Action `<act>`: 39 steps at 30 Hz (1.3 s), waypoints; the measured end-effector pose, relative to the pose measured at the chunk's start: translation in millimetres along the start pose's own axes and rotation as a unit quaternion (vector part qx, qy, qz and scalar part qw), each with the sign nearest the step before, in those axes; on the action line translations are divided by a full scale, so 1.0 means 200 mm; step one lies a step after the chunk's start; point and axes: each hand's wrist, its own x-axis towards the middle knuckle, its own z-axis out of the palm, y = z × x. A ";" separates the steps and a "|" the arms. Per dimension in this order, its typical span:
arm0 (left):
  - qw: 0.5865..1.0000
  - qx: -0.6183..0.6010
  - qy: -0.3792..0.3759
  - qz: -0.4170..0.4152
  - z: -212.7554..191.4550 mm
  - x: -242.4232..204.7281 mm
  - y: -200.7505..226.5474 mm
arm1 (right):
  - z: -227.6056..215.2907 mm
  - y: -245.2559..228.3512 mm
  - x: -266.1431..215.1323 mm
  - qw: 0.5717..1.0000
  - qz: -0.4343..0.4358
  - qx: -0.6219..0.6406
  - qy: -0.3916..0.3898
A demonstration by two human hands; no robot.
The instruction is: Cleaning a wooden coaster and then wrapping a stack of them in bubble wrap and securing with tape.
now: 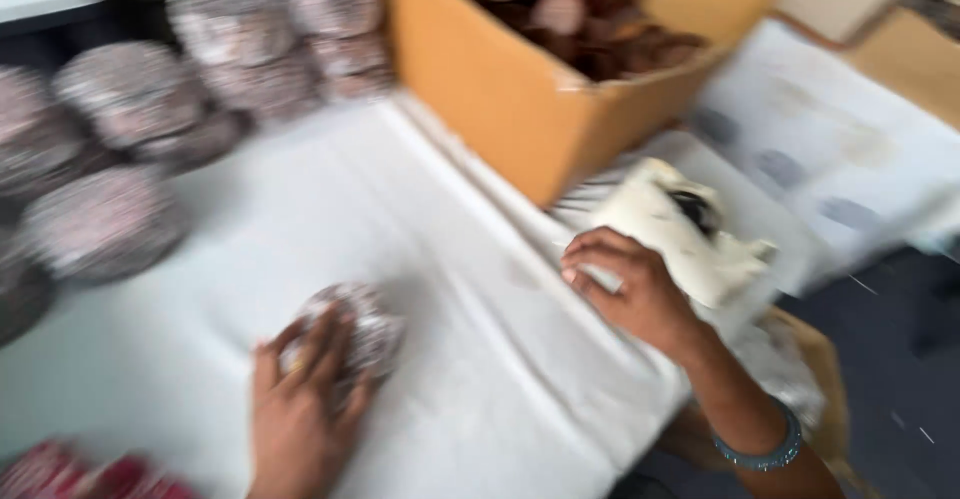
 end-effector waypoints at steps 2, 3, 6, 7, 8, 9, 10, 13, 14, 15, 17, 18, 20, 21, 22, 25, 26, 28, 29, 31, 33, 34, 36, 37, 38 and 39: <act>0.999 0.030 -0.001 -0.016 0.07 -0.01 -0.05 | -0.17 0.18 -0.08 0.999 0.009 -0.033 0.017; 0.998 0.055 -0.008 -0.019 0.10 -0.02 -0.08 | -0.26 0.27 -0.10 0.993 0.113 -0.026 0.027; 0.996 0.081 -0.008 -0.019 0.17 -0.04 -0.14 | -0.49 0.56 -0.20 0.969 0.238 -0.051 0.046; 0.996 0.085 -0.003 -0.020 0.19 -0.05 -0.16 | -0.56 0.67 -0.23 0.962 0.258 -0.079 0.051; 0.996 0.084 -0.004 -0.021 0.19 -0.05 -0.16 | -0.59 0.72 -0.26 0.962 0.258 -0.079 0.050; 0.995 0.095 -0.006 -0.025 0.19 -0.06 -0.16 | -0.62 0.78 -0.28 0.951 0.295 -0.083 0.034; 0.994 0.106 -0.009 -0.029 0.20 -0.06 -0.16 | -0.64 0.84 -0.31 0.939 0.331 -0.087 0.019; 0.992 0.118 -0.017 -0.049 0.20 -0.06 -0.15 | -0.66 0.96 -0.38 0.929 0.364 -0.064 -0.023; 0.991 0.119 -0.019 -0.049 0.20 -0.06 -0.15 | -0.66 0.97 -0.39 0.929 0.364 -0.063 -0.024; 0.988 0.136 -0.029 -0.059 0.20 -0.06 -0.15 | -0.66 0.98 -0.39 0.934 0.353 -0.051 -0.029; 0.985 0.154 -0.039 -0.069 0.20 -0.05 -0.14 | -0.66 1.01 -0.39 0.938 0.342 -0.038 -0.034; 0.986 0.149 -0.034 -0.073 0.20 -0.05 -0.14 | -0.66 1.02 -0.38 0.938 0.342 -0.034 -0.043; 0.986 0.143 -0.031 -0.077 0.20 -0.06 -0.14 | -0.66 1.07 -0.39 0.938 0.343 -0.032 -0.052; 0.987 0.137 -0.028 -0.077 0.20 -0.06 -0.14 | -0.66 1.11 -0.40 0.939 0.338 -0.019 -0.062; 0.988 0.132 -0.025 -0.078 0.20 -0.06 -0.13 | -0.66 1.15 -0.40 0.940 0.333 -0.006 -0.071; 0.991 0.110 -0.015 -0.077 0.17 -0.05 -0.11 | -0.65 1.15 -0.38 0.939 0.336 0.009 -0.078; 0.991 0.110 -0.015 -0.078 0.17 -0.05 -0.11 | -0.65 1.15 -0.37 0.939 0.335 0.009 -0.079; 0.992 0.102 -0.007 -0.080 0.18 -0.06 -0.11 | -0.64 1.15 -0.36 0.929 0.361 0.003 -0.083; 0.991 0.103 -0.007 -0.081 0.17 -0.06 -0.10 | -0.63 1.15 -0.36 0.929 0.360 0.003 -0.084; 0.991 0.111 -0.008 -0.073 0.16 -0.06 -0.09 | -0.63 1.15 -0.37 0.923 0.377 0.036 -0.070; 0.991 0.109 -0.008 -0.074 0.16 -0.06 -0.09 | -0.63 1.11 -0.36 0.919 0.386 0.052 -0.059; 0.992 0.106 -0.008 -0.074 0.16 -0.06 -0.09 | -0.64 1.08 -0.36 0.915 0.396 0.067 -0.048; 0.992 0.101 -0.004 -0.075 0.17 -0.07 -0.10 | -0.64 1.13 -0.40 0.924 0.373 0.076 -0.040; 0.992 0.096 0.001 -0.076 0.18 -0.07 -0.10 | -0.65 1.15 -0.42 0.933 0.349 0.084 -0.032; 0.993 0.096 0.001 -0.075 0.18 -0.07 -0.10 | -0.67 1.06 -0.39 0.933 0.349 0.083 -0.031; 0.992 0.098 -0.004 -0.078 0.18 -0.07 -0.11 | -0.68 0.96 -0.37 0.943 0.326 0.066 -0.017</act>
